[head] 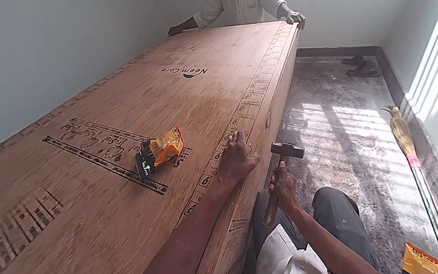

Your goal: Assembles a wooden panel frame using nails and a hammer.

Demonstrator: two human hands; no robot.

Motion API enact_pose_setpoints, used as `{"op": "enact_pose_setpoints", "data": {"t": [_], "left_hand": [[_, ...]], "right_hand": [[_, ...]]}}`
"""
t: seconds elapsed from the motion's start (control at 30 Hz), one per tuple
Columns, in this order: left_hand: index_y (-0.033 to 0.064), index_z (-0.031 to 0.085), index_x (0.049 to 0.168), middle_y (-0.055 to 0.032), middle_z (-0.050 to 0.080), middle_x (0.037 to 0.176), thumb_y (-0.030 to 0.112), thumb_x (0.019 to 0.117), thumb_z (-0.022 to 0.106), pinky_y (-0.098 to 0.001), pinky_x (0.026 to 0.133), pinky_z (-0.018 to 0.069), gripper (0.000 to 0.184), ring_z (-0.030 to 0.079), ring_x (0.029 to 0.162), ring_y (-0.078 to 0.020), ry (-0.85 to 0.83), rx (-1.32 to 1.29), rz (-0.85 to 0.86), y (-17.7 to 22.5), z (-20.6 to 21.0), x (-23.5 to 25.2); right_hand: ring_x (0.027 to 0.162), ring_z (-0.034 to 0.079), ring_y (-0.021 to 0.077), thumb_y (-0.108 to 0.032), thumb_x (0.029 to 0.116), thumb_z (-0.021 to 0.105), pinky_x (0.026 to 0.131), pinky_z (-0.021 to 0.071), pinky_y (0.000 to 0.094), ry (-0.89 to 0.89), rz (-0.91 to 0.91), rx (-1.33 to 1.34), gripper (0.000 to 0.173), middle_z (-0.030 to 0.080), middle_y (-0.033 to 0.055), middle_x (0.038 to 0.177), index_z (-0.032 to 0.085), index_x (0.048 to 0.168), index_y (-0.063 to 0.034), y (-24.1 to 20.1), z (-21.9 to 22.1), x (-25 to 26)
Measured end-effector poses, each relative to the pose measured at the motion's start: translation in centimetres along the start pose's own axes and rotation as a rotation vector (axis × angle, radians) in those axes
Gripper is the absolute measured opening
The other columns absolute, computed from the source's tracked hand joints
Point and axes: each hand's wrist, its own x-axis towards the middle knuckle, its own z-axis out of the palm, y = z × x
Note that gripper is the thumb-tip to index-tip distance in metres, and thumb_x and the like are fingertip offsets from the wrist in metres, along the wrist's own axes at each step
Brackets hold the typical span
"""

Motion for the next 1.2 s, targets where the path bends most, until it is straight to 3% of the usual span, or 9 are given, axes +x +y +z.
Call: {"op": "enact_pose_setpoints", "data": {"t": [0.43,1.0,1.2], "left_hand": [[-0.0001,0.04,0.152,-0.0256,0.061,0.136,0.028,0.0856,0.076,-0.054,0.105,0.0485,0.08,0.062,0.125,-0.0393,0.022,-0.013,0.041,-0.3,0.2,0.1],[0.0012,0.041,0.152,-0.0236,0.059,0.139,0.028,0.0857,0.077,-0.0544,0.1,0.0511,0.08,0.062,0.124,-0.0384,0.012,-0.014,0.032,0.0,0.1,-0.1],[0.0019,0.041,0.152,-0.0241,0.061,0.135,0.029,0.0813,0.083,-0.0558,0.098,0.0519,0.086,0.064,0.12,-0.039,0.026,-0.034,0.068,-0.6,0.2,0.0]], "right_hand": [[0.038,0.05,0.0104,-0.036,0.1137,0.032,0.037,0.0495,0.0257,-0.045,-0.015,-0.042,0.048,0.048,0.0017,0.053,0.053,0.092,0.0009,0.5,0.0,-0.4],[0.037,0.049,0.01,-0.036,0.1138,0.031,0.037,0.0491,0.0258,-0.05,-0.024,-0.028,0.048,0.048,0.0013,0.053,0.053,0.091,0.0003,0.4,0.6,-1.3],[0.038,0.049,0.0097,-0.033,0.114,0.031,0.037,0.0486,0.0248,-0.085,-0.078,-0.026,0.047,0.049,0.0014,0.053,0.053,0.089,-0.0006,0.3,0.5,-1.4]]}}
